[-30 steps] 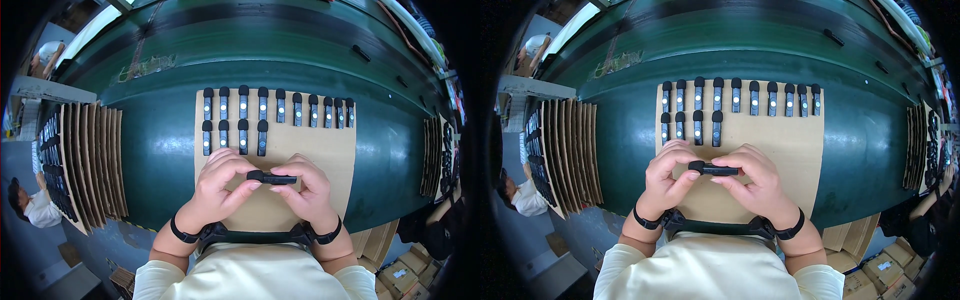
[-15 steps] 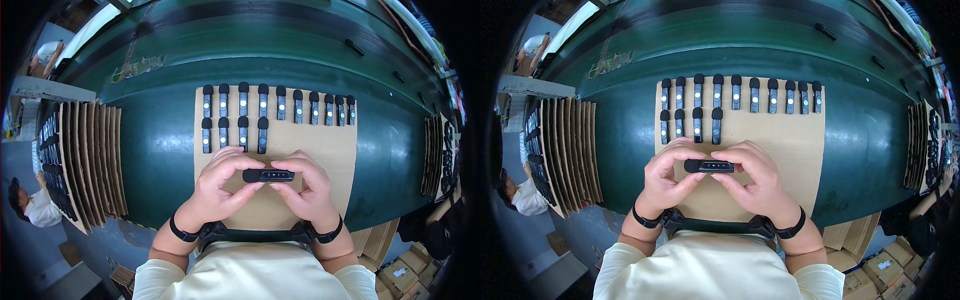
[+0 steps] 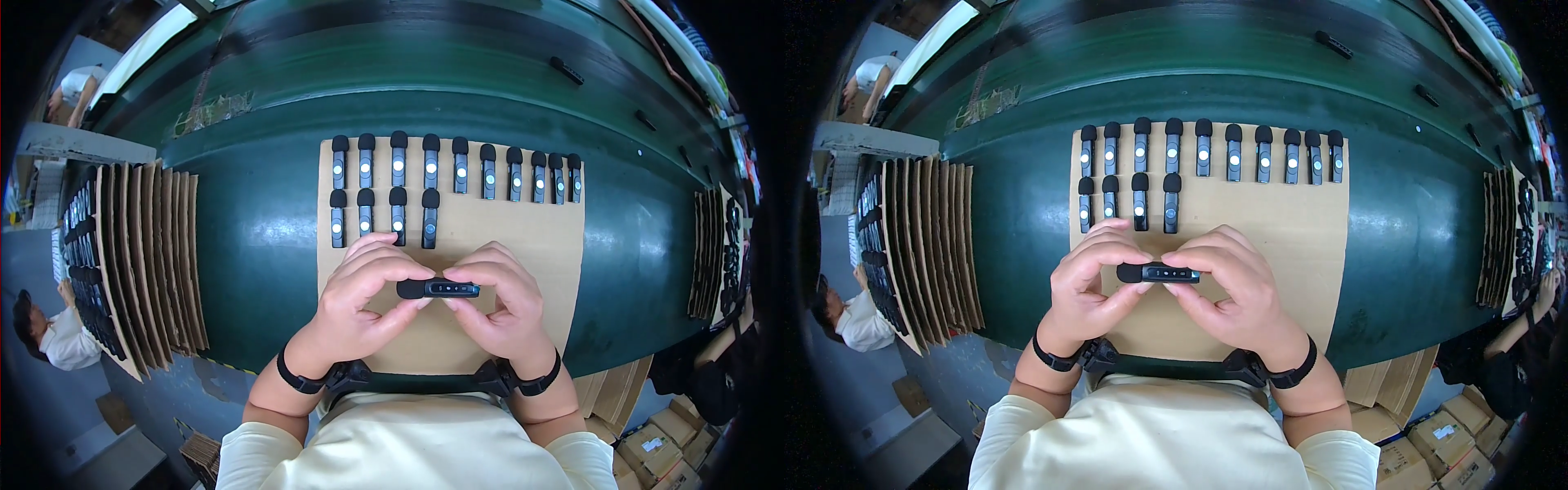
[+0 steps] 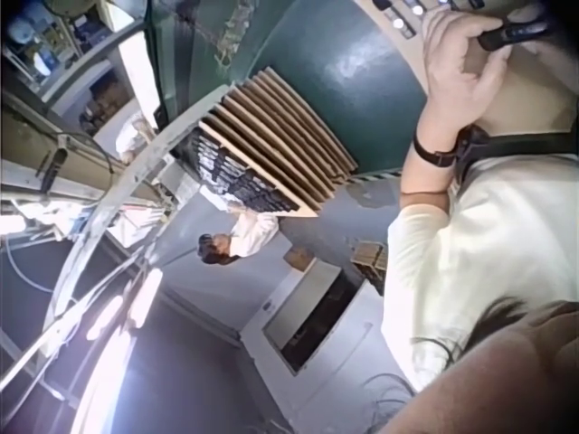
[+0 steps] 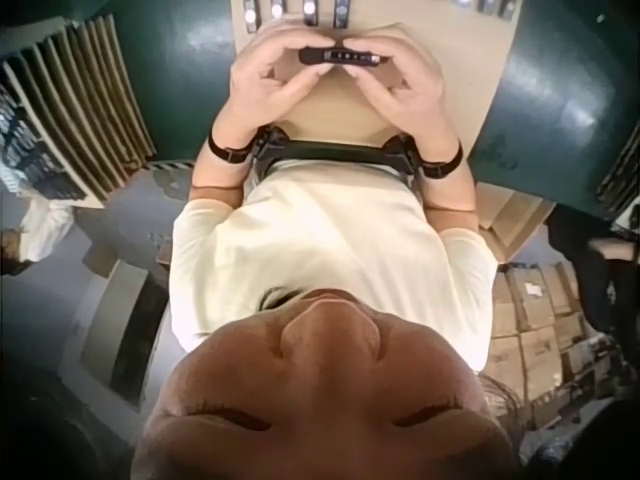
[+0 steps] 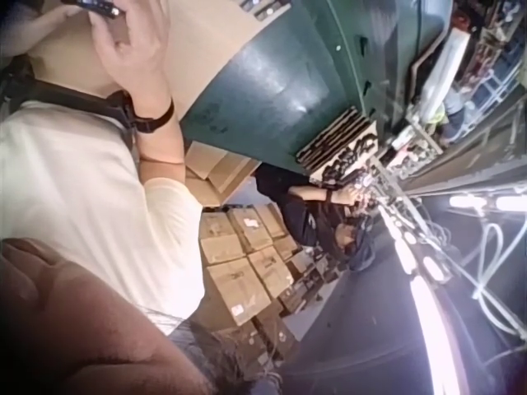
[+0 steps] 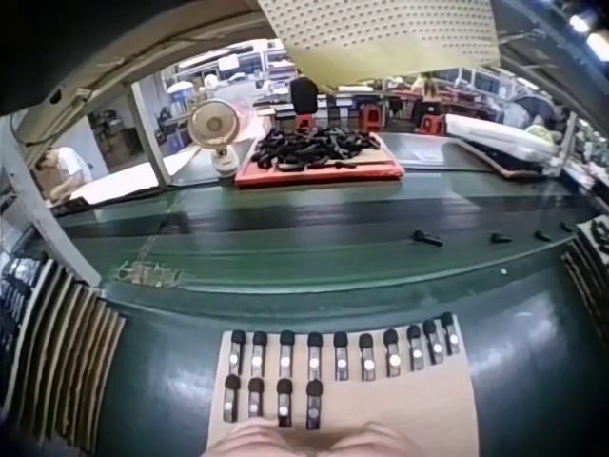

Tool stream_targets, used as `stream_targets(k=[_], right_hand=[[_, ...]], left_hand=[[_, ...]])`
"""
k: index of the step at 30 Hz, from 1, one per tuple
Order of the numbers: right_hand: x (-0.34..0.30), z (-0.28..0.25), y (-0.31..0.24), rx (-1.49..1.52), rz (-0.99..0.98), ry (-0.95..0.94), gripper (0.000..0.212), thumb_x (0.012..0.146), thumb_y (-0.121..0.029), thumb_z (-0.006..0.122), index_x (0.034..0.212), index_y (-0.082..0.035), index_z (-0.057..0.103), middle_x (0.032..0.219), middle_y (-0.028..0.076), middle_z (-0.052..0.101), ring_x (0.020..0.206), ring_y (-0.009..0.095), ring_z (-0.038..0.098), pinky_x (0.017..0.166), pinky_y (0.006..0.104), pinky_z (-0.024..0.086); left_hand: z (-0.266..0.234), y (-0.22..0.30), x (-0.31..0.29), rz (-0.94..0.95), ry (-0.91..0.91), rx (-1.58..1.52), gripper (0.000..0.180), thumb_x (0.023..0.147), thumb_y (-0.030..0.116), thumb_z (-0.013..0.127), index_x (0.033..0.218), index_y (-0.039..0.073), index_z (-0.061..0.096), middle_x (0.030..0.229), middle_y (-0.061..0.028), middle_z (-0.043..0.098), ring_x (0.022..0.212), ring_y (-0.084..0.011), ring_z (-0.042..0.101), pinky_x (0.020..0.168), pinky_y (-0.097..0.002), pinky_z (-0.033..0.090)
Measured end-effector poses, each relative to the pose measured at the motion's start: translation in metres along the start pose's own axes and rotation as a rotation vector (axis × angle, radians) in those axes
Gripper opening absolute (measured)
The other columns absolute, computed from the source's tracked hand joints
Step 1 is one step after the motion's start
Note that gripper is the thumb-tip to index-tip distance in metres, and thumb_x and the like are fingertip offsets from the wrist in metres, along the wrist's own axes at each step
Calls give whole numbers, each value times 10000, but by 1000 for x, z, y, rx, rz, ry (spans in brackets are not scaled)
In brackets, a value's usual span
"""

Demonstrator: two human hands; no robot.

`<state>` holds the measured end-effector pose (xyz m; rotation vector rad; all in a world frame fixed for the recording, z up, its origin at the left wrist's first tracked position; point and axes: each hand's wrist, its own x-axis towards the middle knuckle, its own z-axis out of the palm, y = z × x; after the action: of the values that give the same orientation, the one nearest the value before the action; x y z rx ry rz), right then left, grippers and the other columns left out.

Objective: The person picks up microphones and foam covers from a conveyor belt, fits the covers onto the microphones, and aligns them in rows on a cardboard sheet. After filling the sheet, the person picks up a microphone and a receiver, aligns them, and places them back onto the belt.

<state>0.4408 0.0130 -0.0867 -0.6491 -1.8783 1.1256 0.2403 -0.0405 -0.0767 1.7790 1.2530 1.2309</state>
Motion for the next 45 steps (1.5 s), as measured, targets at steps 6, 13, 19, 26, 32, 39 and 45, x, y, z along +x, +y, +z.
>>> stream_targets(k=[6,13,19,26,32,39,45], right_hand=[[1,1,0,-27,-25,-4,277,733,32,744,993,-12,659,921,105,670,797,228,609,710,312,470],[-1,3,-1,52,-32,44,284,728,20,764,989,-23,661,936,105,668,811,231,611,710,313,470],[-1,3,-5,51,-54,35,272,726,-13,793,968,-30,668,933,106,670,802,227,609,700,320,476],[-5,0,4,-33,-65,55,262,727,-45,805,952,-26,674,916,102,678,783,225,616,690,310,486],[0,-3,12,-117,40,54,271,717,-17,799,954,-17,667,919,109,681,809,238,635,728,321,510],[11,-10,9,-466,-1,79,293,690,40,775,944,-5,637,932,118,676,837,286,647,744,353,526],[5,2,-4,-711,-40,-135,311,668,29,747,947,-17,616,998,121,627,904,319,620,762,393,522]], left_hand=[[0,2,2,15,3,-10,252,757,57,784,977,16,669,908,-81,700,843,-208,652,1020,-485,410],[4,-3,0,-33,6,-5,278,730,65,784,976,55,654,958,-84,691,892,-270,646,938,-424,443],[13,-4,-1,-26,-54,26,278,718,15,760,969,25,641,996,-123,672,938,-261,618,876,-391,471],[20,-1,2,-16,-23,128,300,679,-4,757,952,39,640,972,-116,663,883,-262,619,771,-352,495],[25,-3,0,-75,-64,376,211,703,112,782,831,61,622,795,-77,635,776,-262,625,685,-375,490],[23,-5,-5,-39,-180,517,172,694,137,782,789,71,654,782,-74,658,777,-277,634,705,-379,507],[8,1,-10,2,-173,489,166,704,160,772,778,70,654,764,-75,645,759,-272,627,751,-384,491]])
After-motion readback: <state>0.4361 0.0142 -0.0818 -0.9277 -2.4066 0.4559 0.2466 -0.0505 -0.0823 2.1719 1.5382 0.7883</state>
